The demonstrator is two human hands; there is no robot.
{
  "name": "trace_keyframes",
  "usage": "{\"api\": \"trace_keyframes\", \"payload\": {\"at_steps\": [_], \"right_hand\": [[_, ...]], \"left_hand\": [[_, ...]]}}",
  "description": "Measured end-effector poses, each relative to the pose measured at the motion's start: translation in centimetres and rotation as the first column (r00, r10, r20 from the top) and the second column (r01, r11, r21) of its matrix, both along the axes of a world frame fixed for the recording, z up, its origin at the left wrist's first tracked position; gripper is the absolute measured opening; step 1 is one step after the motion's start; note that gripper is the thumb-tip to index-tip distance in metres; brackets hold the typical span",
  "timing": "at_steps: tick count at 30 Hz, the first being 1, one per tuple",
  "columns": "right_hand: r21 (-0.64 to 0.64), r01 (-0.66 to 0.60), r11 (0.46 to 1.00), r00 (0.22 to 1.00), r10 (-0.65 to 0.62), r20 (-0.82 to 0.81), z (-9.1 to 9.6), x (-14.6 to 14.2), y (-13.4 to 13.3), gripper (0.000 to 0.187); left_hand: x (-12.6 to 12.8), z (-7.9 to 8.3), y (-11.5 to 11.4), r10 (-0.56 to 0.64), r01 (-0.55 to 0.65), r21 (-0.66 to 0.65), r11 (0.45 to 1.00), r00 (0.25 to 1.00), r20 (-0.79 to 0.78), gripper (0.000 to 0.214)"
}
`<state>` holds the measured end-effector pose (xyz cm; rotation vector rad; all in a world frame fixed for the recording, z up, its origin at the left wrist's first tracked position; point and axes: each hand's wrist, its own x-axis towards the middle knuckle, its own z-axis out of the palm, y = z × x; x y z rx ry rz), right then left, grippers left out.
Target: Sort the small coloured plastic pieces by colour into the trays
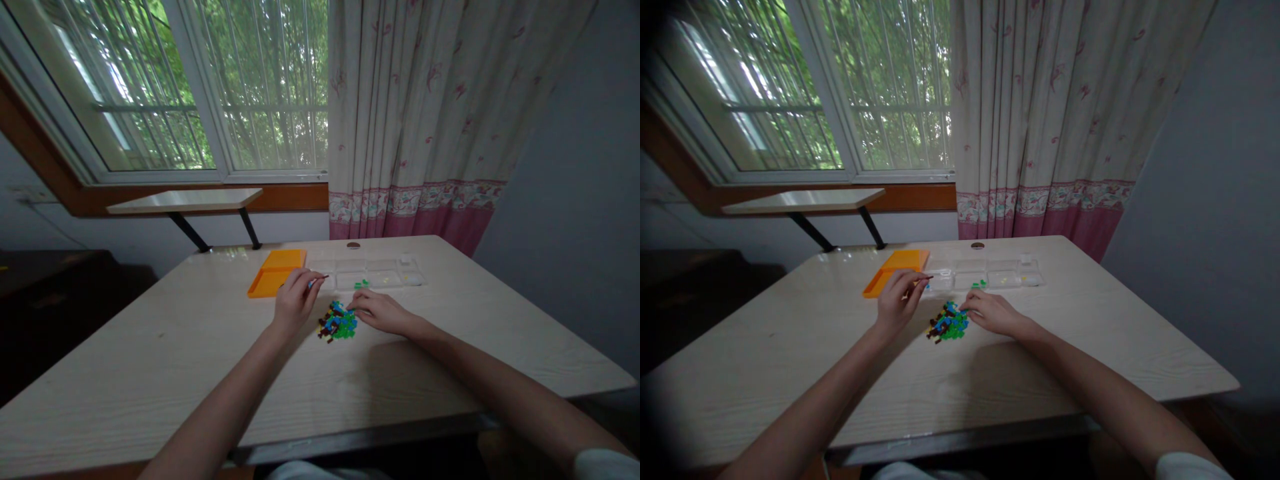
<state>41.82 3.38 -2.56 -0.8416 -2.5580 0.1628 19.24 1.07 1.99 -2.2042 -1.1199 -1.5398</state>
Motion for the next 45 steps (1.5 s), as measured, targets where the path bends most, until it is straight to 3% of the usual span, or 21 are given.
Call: {"api": "trace_keyframes", "payload": {"at_steps": [5,7,9,12,15,19,23,27,30,33,36,39,45], "right_hand": [[-0.012,0.004,1.000,1.000,-0.004,-0.002,-0.1,0.1,0.1,0.024],[-0.017,0.001,1.000,1.000,-0.001,0.005,-0.1,0.2,0.1,0.023],[-0.018,0.002,1.000,1.000,-0.002,0.011,0.0,0.2,0.1,0.023],[-0.014,0.012,1.000,1.000,-0.012,0.016,0.0,0.2,0.1,0.023],[-0.020,0.017,1.000,1.000,-0.017,0.012,0.0,0.2,0.1,0.022],[-0.032,0.007,0.999,1.000,-0.007,-0.006,0.0,0.3,0.2,0.020],[-0.051,-0.008,0.999,0.999,0.006,-0.051,-0.2,0.2,0.3,0.016],[-0.097,0.015,0.995,0.980,-0.034,-0.197,-0.3,-0.2,0.4,0.012],[-0.198,0.069,0.978,0.930,-0.134,-0.342,-0.2,-0.7,0.4,0.010],[-0.412,0.064,0.909,0.852,-0.265,-0.452,-0.2,-1.2,0.4,0.017],[-0.646,-0.073,0.760,0.784,-0.357,-0.509,-0.2,-1.6,0.2,0.027],[-0.745,-0.171,0.645,0.757,-0.398,-0.518,-0.1,-1.9,0.0,0.031],[-0.766,-0.209,0.608,0.768,-0.383,-0.514,0.6,-2.1,-0.4,0.029]], "left_hand": [[-2.3,0.1,1.8,0.206,-0.214,-0.133,0.968,0.976,-0.071,0.020],[-3.9,-0.1,2.7,0.325,-0.359,-0.250,0.899,0.931,-0.167,0.023],[-5.5,-0.6,3.5,0.417,-0.490,-0.368,0.790,0.870,-0.263,0.023],[-7.5,-1.3,4.5,0.437,-0.561,-0.466,0.685,0.827,-0.354,0.022],[-8.4,-1.7,4.9,0.365,-0.556,-0.514,0.653,0.826,-0.430,0.022],[-8.0,-1.6,4.9,0.291,-0.519,-0.506,0.689,0.837,-0.462,0.025],[-6.4,-1.5,4.2,0.246,-0.448,-0.470,0.760,0.868,-0.431,0.026],[-3.4,-1.7,2.8,0.064,-0.244,-0.462,0.853,0.926,-0.371,0.026],[-0.8,-1.7,1.4,-0.075,-0.103,-0.455,0.884,0.931,-0.357,0.024],[1.3,-1.6,0.1,-0.149,-0.041,-0.453,0.891,0.915,-0.376,0.021],[2.2,-1.4,-0.6,-0.175,-0.038,-0.449,0.893,0.889,-0.424,0.020],[2.4,-1.5,-0.8,-0.167,-0.045,-0.437,0.898,0.885,-0.435,0.019],[2.4,-1.8,-0.7,-0.196,0.033,-0.427,0.904,0.918,-0.344,0.017]]}}
